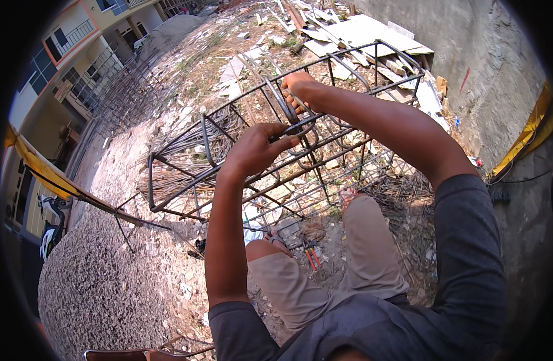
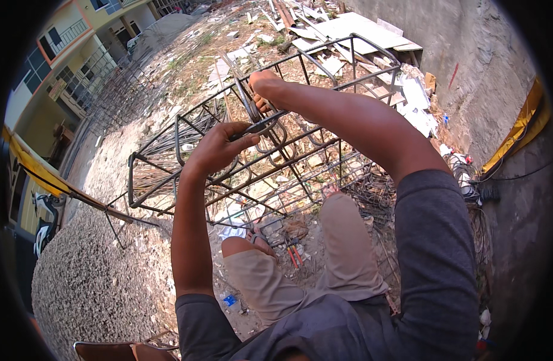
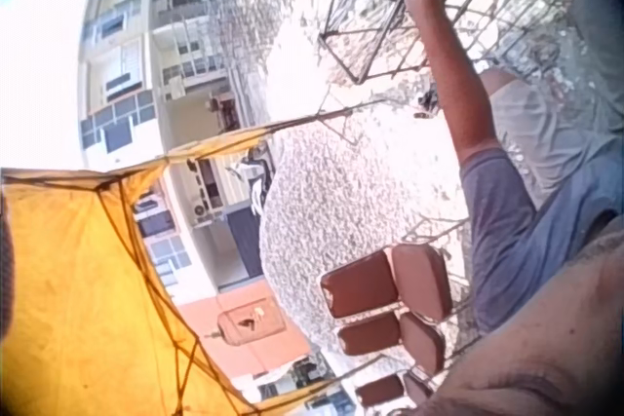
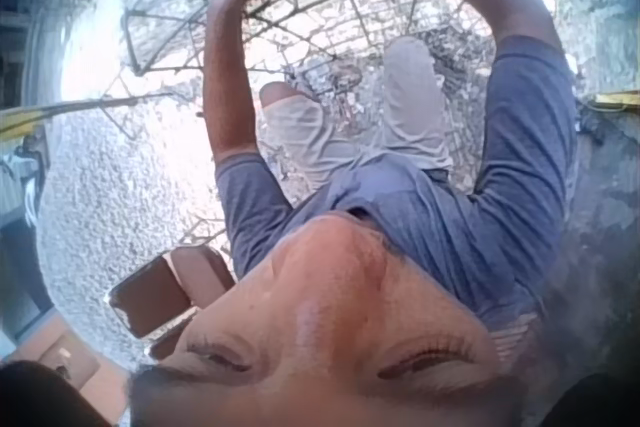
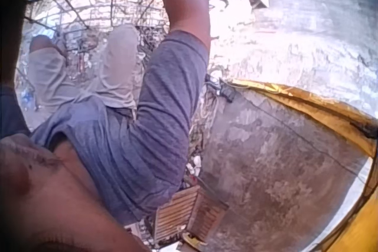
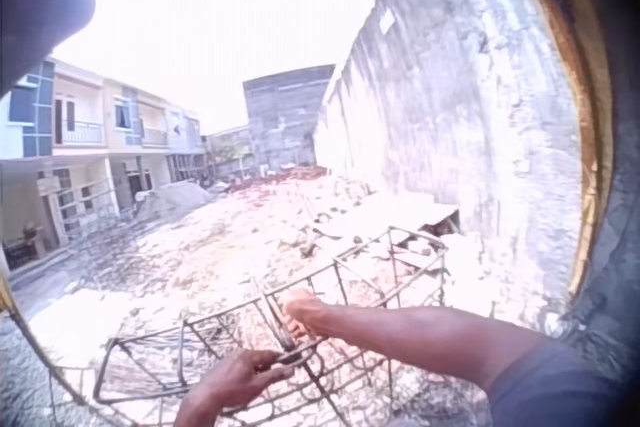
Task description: The person sits on the ground and assembles a metal frame structure. They use pliers to bend and secure wire ties at the joints of the frame, working methodically across different sections.
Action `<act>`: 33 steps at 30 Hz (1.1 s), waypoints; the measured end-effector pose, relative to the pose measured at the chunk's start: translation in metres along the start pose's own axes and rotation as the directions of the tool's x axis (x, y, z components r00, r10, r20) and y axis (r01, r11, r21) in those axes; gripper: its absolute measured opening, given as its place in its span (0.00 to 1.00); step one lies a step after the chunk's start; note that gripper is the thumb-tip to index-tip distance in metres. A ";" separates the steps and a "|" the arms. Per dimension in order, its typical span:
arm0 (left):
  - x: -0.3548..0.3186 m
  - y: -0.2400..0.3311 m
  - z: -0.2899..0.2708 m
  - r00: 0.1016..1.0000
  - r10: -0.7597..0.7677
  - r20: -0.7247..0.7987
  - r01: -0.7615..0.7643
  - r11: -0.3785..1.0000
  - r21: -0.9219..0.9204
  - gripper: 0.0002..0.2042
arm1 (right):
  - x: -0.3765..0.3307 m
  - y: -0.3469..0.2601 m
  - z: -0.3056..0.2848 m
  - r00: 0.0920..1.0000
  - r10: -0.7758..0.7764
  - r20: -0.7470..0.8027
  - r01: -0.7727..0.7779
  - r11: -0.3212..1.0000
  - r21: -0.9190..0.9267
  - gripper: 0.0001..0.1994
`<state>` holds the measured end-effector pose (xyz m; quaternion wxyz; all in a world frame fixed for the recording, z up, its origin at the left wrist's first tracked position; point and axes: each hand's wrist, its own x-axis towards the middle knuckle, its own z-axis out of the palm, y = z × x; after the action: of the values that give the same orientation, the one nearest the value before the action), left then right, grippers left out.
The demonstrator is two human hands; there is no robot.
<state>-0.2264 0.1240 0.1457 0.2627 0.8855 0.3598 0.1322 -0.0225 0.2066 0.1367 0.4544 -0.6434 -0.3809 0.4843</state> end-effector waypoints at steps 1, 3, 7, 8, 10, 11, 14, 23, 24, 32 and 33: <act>-0.001 0.000 0.000 1.000 0.006 -0.006 -0.006 1.000 0.005 0.22 | 0.000 0.000 -0.003 1.000 0.002 0.025 -0.002 1.000 -0.005 0.15; -0.002 -0.001 -0.001 1.000 0.018 -0.016 -0.018 1.000 0.014 0.22 | 0.002 -0.001 -0.004 0.997 0.000 0.073 0.002 1.000 -0.029 0.15; -0.004 0.002 -0.002 0.999 0.010 -0.036 -0.009 1.000 0.030 0.24 | -0.004 0.000 -0.002 0.994 -0.041 0.099 0.043 0.999 -0.010 0.13; -0.003 0.003 -0.001 0.999 0.008 -0.036 -0.007 0.999 0.043 0.24 | -0.001 0.001 -0.002 0.995 -0.049 0.091 0.052 0.998 -0.037 0.13; -0.002 0.002 0.000 0.999 0.000 -0.038 0.003 0.997 0.071 0.24 | 0.001 0.000 0.001 0.995 -0.064 0.082 0.072 0.993 -0.089 0.13; -0.001 -0.001 0.000 0.999 0.004 -0.033 -0.002 0.998 0.057 0.24 | 0.000 0.002 0.003 0.993 -0.096 0.069 0.102 0.990 -0.097 0.14; 0.000 0.001 -0.002 1.000 0.013 -0.006 -0.012 0.999 0.037 0.24 | 0.000 0.002 -0.001 0.988 -0.064 0.140 0.078 0.992 -0.098 0.16; 0.000 -0.015 0.003 0.995 0.067 -0.077 -0.064 0.997 0.029 0.26 | -0.034 -0.006 0.005 0.957 -0.087 0.277 0.097 0.995 -0.020 0.30; 0.000 -0.009 0.003 0.997 0.024 -0.075 -0.017 0.995 0.096 0.26 | -0.031 -0.004 0.006 0.955 -0.117 0.272 0.134 0.990 -0.044 0.31; -0.002 -0.005 0.009 0.986 0.050 -0.158 -0.013 0.974 0.227 0.29 | -0.042 -0.014 0.004 0.956 -0.182 0.231 0.275 0.834 -0.478 0.26; -0.001 -0.007 0.010 0.983 0.062 -0.172 -0.017 0.968 0.252 0.28 | -0.041 -0.016 0.002 0.955 -0.184 0.231 0.277 0.829 -0.487 0.27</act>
<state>-0.2265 0.1241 0.1332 0.1131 0.9030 0.3779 0.1701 -0.0354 0.1733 0.1629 0.2863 -0.6452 -0.6094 0.3609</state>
